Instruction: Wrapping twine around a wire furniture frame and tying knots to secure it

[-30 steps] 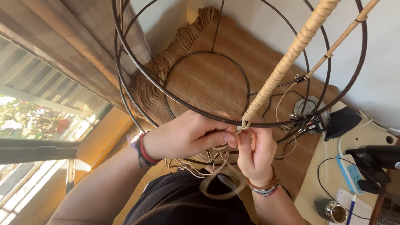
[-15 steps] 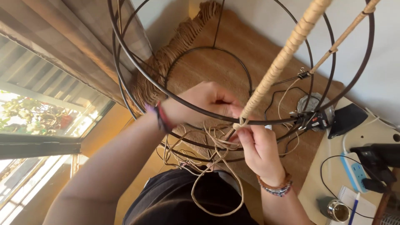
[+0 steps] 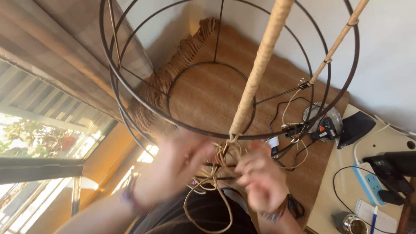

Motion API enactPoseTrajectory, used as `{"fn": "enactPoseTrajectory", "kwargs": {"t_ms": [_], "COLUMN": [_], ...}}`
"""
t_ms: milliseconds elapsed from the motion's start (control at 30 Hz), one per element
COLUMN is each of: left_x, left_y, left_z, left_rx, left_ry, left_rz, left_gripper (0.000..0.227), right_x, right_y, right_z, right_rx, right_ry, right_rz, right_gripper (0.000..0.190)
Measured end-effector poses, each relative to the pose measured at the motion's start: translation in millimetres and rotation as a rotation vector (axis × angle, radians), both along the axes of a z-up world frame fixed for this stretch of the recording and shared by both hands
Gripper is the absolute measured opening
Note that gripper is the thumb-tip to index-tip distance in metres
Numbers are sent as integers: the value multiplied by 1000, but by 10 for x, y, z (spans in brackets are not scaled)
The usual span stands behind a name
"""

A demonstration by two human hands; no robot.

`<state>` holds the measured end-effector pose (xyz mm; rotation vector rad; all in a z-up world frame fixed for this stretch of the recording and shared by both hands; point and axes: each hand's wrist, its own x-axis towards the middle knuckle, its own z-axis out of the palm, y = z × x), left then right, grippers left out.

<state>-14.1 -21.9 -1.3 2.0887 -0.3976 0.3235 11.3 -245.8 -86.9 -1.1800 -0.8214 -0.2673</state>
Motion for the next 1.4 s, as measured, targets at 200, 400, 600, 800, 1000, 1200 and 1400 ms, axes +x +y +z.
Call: {"fn": "enactPoseTrajectory", "kwargs": {"t_ms": [200, 400, 600, 800, 1000, 1200, 1400], "left_x": [-211, -214, -42, 160, 391, 341, 755], "left_y": [-93, -164, 4, 56, 262, 412, 231], "left_z": [-49, -134, 79, 66, -25, -14, -384], "left_rx": [-645, -1444, -523, -49, -57, -73, -102], "left_ry": [675, 971, 704, 345, 15, 25, 77], "left_rz": [-361, -395, -432, -324, -583, -475, -354], "left_gripper": [65, 52, 48, 22, 31, 28, 18], "right_x": [-280, -235, -75, -371, 172, 447, 423], "right_y": [113, -187, -433, -145, -49, 81, 75], "right_z": [905, 954, 770, 945, 546, 264, 273], "right_rx": [-829, -1105, -1074, -1168, -816, -750, -822], "right_ry": [-624, -674, -461, -628, -157, -7, 101], "right_rz": [-370, -335, -14, -341, -201, 36, 66], "right_gripper": [14, 35, 31, 17, 23, 19, 36]}}
